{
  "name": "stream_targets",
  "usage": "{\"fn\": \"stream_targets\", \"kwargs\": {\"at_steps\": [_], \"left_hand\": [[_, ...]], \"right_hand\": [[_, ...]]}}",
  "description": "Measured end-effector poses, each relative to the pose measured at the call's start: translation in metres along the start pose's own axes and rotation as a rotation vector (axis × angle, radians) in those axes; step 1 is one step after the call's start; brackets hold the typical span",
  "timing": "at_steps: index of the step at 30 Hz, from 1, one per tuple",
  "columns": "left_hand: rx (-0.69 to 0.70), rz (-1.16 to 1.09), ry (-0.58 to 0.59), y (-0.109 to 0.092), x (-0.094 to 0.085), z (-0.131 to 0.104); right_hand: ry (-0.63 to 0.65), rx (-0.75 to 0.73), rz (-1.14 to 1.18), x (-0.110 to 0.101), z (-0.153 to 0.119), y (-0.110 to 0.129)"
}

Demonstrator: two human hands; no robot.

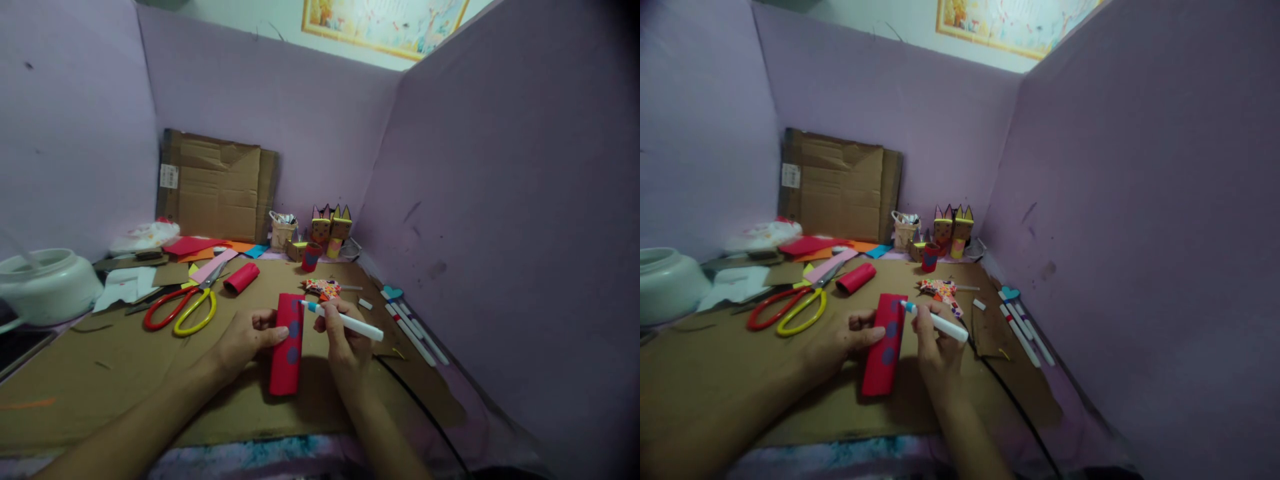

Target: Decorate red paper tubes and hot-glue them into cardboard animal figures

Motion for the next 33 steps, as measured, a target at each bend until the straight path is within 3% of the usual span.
{"fn": "stream_targets", "kwargs": {"at_steps": [8,20,33], "left_hand": [[-0.010,-0.023,0.005,0.0027,-0.0005,0.0006],[-0.010,-0.024,0.006,0.0028,0.0001,0.0013],[-0.007,-0.019,0.010,0.0046,-0.0014,0.0009]], "right_hand": [[0.049,0.027,-0.013,0.0020,-0.0005,0.0010],[-0.033,-0.027,0.039,-0.0051,-0.0019,0.0031],[0.022,0.014,0.000,-0.0007,-0.0008,-0.0012]]}}
Point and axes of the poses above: each hand's wrist, its own z-axis towards the middle knuckle, its own x-axis out of the palm, y = z × x, the point moved 10 cm from there along z, towards the middle knuckle, and after that the axes turned 14 degrees about y, right-handed, at the moved point
